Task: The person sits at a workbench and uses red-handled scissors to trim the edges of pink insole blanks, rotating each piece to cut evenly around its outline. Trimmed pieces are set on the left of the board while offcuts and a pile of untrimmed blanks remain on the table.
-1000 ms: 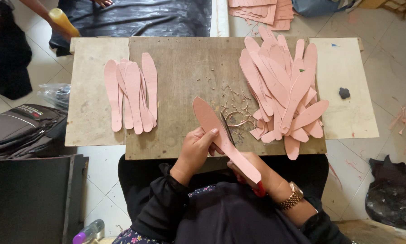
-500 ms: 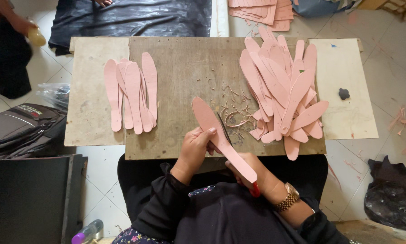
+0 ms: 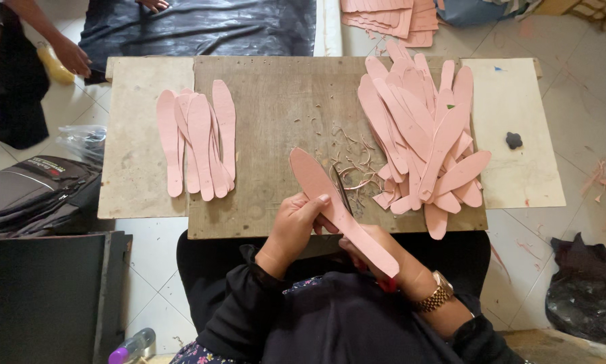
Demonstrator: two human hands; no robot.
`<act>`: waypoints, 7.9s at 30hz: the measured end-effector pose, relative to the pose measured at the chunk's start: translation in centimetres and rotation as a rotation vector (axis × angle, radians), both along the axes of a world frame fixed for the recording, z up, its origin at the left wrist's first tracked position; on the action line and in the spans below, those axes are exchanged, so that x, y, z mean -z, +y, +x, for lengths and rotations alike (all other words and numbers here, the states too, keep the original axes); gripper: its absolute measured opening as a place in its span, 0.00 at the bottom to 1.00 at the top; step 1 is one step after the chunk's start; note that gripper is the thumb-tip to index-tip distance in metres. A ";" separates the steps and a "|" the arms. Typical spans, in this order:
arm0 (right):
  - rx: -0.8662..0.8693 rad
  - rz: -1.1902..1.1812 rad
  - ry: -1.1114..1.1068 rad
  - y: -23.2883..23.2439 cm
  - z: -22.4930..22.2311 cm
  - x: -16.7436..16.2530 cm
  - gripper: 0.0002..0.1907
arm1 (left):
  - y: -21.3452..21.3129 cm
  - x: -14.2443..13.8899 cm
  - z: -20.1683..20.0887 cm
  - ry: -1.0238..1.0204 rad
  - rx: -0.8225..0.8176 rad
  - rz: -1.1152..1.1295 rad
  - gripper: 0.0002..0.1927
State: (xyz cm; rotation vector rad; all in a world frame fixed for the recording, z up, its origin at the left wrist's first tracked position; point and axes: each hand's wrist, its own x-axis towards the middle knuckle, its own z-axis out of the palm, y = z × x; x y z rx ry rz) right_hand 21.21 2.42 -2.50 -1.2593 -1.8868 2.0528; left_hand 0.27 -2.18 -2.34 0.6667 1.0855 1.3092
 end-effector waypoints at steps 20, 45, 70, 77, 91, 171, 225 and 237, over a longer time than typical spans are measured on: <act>-0.012 0.035 0.000 0.0 0.1 0.8 0.11 | 0.3 1.0 0.2 0.017 -0.040 0.000 0.12; -0.034 -0.013 -0.108 -0.4 -0.1 -0.2 0.16 | 0.2 2.4 -1.0 0.061 -0.154 0.034 0.12; 0.061 -0.119 -0.044 0.3 0.5 2.0 0.13 | 0.1 2.2 -0.6 -0.006 -0.033 0.003 0.12; 0.075 -0.092 -0.081 -0.2 0.0 1.5 0.13 | 0.1 3.0 -0.5 -0.094 -0.054 -0.031 0.11; 0.070 -0.254 0.088 0.6 0.0 1.0 0.14 | -0.1 1.9 -0.1 -0.033 0.074 -0.054 0.13; -0.030 0.012 0.234 0.6 -1.9 -4.3 0.13 | 1.2 -0.1 0.7 -0.120 -0.288 0.191 0.07; -0.151 0.161 0.123 1.7 -1.1 -2.0 0.12 | 0.8 2.2 3.2 -0.038 -0.341 0.178 0.07; -0.047 0.093 0.101 1.4 -1.3 -2.3 0.12 | 0.9 2.3 3.3 -0.053 -0.347 0.177 0.07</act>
